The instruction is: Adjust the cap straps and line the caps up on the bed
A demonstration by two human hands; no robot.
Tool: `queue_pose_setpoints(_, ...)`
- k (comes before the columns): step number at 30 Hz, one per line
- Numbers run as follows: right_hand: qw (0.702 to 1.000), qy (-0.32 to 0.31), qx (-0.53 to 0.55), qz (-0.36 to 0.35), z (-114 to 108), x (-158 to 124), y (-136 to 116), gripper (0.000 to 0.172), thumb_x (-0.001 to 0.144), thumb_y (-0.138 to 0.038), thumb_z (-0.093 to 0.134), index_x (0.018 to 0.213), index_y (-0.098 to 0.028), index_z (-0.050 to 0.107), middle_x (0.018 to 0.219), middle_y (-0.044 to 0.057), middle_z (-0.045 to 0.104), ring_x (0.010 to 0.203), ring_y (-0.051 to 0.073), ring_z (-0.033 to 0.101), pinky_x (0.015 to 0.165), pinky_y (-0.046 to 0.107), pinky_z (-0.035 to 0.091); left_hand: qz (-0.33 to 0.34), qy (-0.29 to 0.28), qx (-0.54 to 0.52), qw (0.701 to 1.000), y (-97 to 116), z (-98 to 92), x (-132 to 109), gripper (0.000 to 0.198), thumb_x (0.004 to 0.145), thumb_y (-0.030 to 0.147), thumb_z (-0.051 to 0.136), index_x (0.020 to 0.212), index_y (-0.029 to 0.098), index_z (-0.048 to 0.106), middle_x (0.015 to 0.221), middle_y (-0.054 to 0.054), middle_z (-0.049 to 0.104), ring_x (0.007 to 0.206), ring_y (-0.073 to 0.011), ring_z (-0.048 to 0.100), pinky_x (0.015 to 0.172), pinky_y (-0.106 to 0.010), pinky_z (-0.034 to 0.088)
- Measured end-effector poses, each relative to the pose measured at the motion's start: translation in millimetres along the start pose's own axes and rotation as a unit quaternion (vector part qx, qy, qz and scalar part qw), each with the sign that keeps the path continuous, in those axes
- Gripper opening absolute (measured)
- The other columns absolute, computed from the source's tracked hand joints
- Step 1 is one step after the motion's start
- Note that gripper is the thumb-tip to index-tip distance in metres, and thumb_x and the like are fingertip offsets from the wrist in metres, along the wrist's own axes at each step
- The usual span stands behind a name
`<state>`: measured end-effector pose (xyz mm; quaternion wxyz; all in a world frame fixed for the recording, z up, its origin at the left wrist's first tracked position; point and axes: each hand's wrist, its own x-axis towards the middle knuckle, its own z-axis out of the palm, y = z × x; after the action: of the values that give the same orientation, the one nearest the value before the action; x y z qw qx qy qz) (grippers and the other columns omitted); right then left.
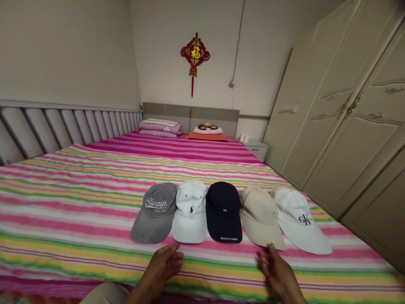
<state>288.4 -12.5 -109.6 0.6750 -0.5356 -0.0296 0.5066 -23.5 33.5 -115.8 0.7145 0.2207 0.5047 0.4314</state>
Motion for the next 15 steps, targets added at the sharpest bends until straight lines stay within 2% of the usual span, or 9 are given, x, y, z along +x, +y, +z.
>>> queue_pose_setpoints(5, 0.999, -0.031, 0.003, 0.009, 5, 20, -6, 0.024, 0.082, -0.023, 0.050, 0.060, -0.017, 0.040, 0.037, -0.007, 0.045, 0.027, 0.003, 0.037, 0.026, 0.011, 0.029, 0.011, -0.013, 0.011, 1.000, -7, -2.1, 2, 0.037, 0.062, 0.031, 0.067, 0.090, 0.014, 0.048, 0.063, -0.002, 0.063, 0.047, -0.0104, 0.057, 0.052, -0.024, 0.045)
queue_pose_setpoints(9, 0.999, -0.044, -0.023, 0.019, 7, 19, -9, 0.024, 0.079, -0.022, 0.054, 0.059, -0.016, 0.042, 0.039, -0.005, 0.047, 0.029, 0.004, 0.040, 0.028, 0.011, 0.032, 0.013, -0.019, 0.011, 1.000, -9, -3.0, 2, 0.041, 0.060, 0.033, 0.067, 0.091, 0.015, 0.047, 0.062, 0.000, 0.062, 0.047, -0.0105, 0.057, 0.053, -0.024, 0.045)
queue_pose_setpoints(12, 0.996, -0.051, -0.057, 0.035, -4, 13, -17, 0.021, 0.071, -0.025, 0.063, 0.061, -0.013, 0.049, 0.042, 0.000, 0.053, 0.031, 0.006, 0.046, 0.028, 0.012, 0.034, 0.011, -0.017, 0.017, 1.000, -9, -4.3, 1, 0.042, 0.060, 0.032, 0.067, 0.093, 0.015, 0.046, 0.062, -0.001, 0.062, 0.048, -0.0108, 0.057, 0.055, -0.025, 0.045)
queue_pose_setpoints(15, 0.996, -0.025, -0.085, 0.006, -27, 12, -31, 0.018, 0.070, -0.023, 0.063, 0.062, -0.012, 0.052, 0.037, -0.001, 0.049, 0.025, 0.007, 0.041, 0.022, 0.012, 0.026, 0.013, -0.021, 0.022, 0.999, -9, -5.2, 1, 0.043, 0.062, 0.034, 0.066, 0.095, 0.015, 0.046, 0.063, -0.001, 0.062, 0.049, -0.0111, 0.057, 0.056, -0.025, 0.046)
